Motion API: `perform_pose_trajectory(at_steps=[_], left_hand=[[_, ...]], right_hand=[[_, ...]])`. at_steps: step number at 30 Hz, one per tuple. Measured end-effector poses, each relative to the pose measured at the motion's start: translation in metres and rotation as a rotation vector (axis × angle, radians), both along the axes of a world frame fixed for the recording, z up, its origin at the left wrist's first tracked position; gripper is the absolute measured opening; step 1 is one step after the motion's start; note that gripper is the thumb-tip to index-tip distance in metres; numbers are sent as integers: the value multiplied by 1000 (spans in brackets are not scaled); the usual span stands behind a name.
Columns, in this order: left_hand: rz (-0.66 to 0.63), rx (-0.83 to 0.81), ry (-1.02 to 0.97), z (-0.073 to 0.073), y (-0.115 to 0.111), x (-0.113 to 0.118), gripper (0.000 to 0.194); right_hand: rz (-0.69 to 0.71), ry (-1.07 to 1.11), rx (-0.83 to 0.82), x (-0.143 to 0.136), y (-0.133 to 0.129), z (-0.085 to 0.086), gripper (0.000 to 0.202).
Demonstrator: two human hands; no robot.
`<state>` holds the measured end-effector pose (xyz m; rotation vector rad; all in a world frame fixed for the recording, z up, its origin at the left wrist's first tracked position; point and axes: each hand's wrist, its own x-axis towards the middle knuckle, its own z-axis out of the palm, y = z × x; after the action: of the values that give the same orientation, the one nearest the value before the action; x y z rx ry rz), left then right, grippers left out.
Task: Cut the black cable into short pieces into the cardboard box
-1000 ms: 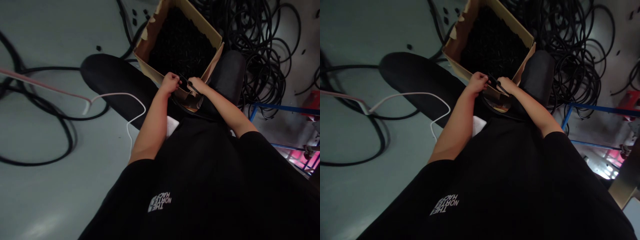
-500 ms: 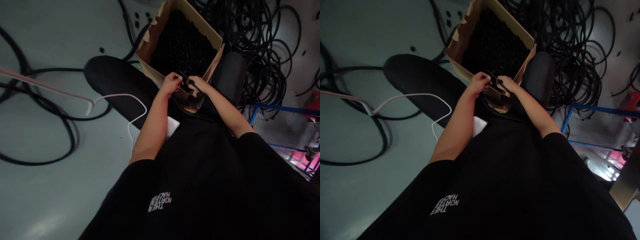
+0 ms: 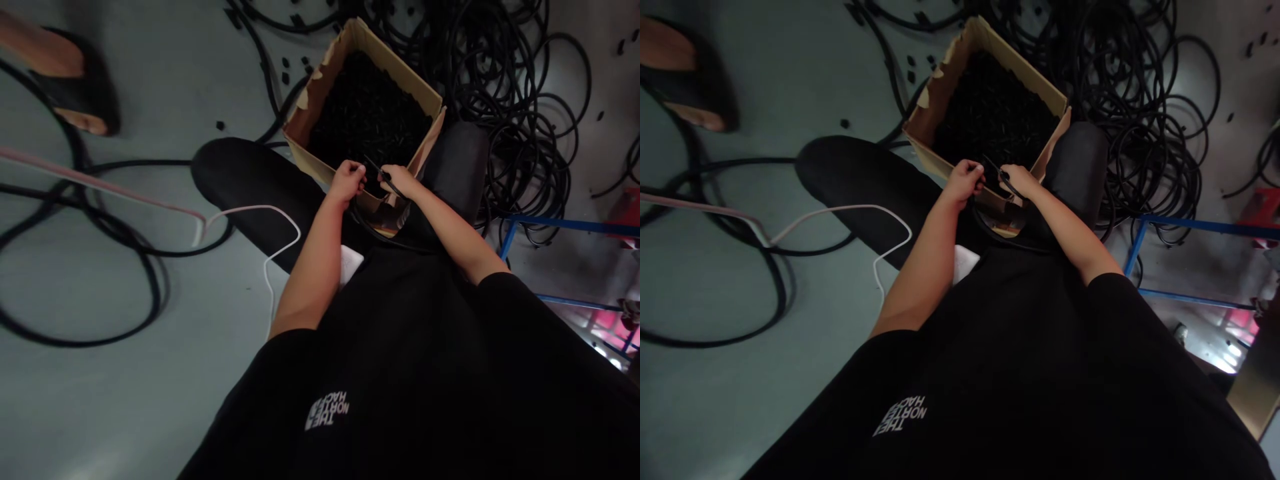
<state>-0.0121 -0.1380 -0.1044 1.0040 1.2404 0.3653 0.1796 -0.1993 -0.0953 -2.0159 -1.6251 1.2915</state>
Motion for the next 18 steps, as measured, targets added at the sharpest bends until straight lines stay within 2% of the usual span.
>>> perform_pose_trajectory(at_steps=[6,10,18], left_hand=[[158,-105,-127,-2,2,2,15],[138,-112,-174,-3,2,-1,32],[57,-54,-99,-2,-2,-3,44]], right_hand=[[-138,175,-49,-2,1,-11,24],[-66,234,-27,0,2,-18,22],[60,220,3,4,8,-22,15]])
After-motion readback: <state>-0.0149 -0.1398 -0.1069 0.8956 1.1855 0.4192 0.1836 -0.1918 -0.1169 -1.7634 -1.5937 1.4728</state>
